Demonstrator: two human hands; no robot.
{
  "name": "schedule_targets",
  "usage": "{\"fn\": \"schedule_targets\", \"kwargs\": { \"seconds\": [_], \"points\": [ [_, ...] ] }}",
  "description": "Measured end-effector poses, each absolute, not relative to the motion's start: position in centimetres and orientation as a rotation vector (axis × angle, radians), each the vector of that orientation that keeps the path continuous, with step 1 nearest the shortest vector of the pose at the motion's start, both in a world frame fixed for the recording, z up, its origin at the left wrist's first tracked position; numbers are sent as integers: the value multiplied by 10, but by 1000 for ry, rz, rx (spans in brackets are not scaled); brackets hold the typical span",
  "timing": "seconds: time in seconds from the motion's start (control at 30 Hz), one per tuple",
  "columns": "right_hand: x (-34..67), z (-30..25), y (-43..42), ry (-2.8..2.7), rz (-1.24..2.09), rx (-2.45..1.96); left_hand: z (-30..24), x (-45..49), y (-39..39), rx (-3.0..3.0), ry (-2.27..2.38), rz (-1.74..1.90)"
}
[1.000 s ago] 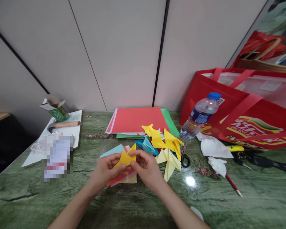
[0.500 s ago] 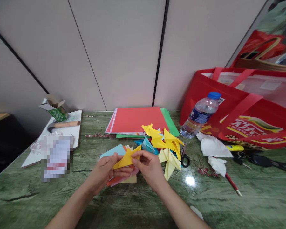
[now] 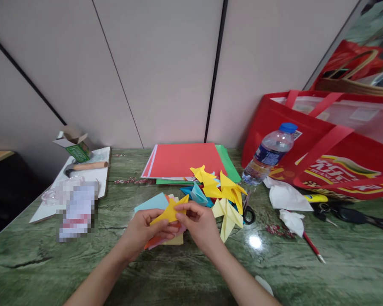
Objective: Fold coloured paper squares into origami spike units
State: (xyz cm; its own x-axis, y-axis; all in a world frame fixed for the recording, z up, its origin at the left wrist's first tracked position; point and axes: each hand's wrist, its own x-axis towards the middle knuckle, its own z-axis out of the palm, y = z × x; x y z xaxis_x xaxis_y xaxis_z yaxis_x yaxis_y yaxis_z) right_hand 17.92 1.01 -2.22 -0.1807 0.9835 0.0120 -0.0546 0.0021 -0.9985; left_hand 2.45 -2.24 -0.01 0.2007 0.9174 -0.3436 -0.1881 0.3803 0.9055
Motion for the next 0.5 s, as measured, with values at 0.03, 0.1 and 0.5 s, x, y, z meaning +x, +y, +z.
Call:
{"fn": "schedule_targets", "kwargs": {
  "seconds": [0.03, 0.1, 0.5],
  "points": [
    [179, -22, 10, -1306, 1356, -1069, 0, 25, -23, 842, 1094, 927],
    [178, -22, 9, -1302, 1357, -1060, 0, 26, -23, 832, 1109, 950],
    [175, -21, 3, -1335, 1394, -1038, 1, 31, -22, 924, 1249, 987]
  ]
}}
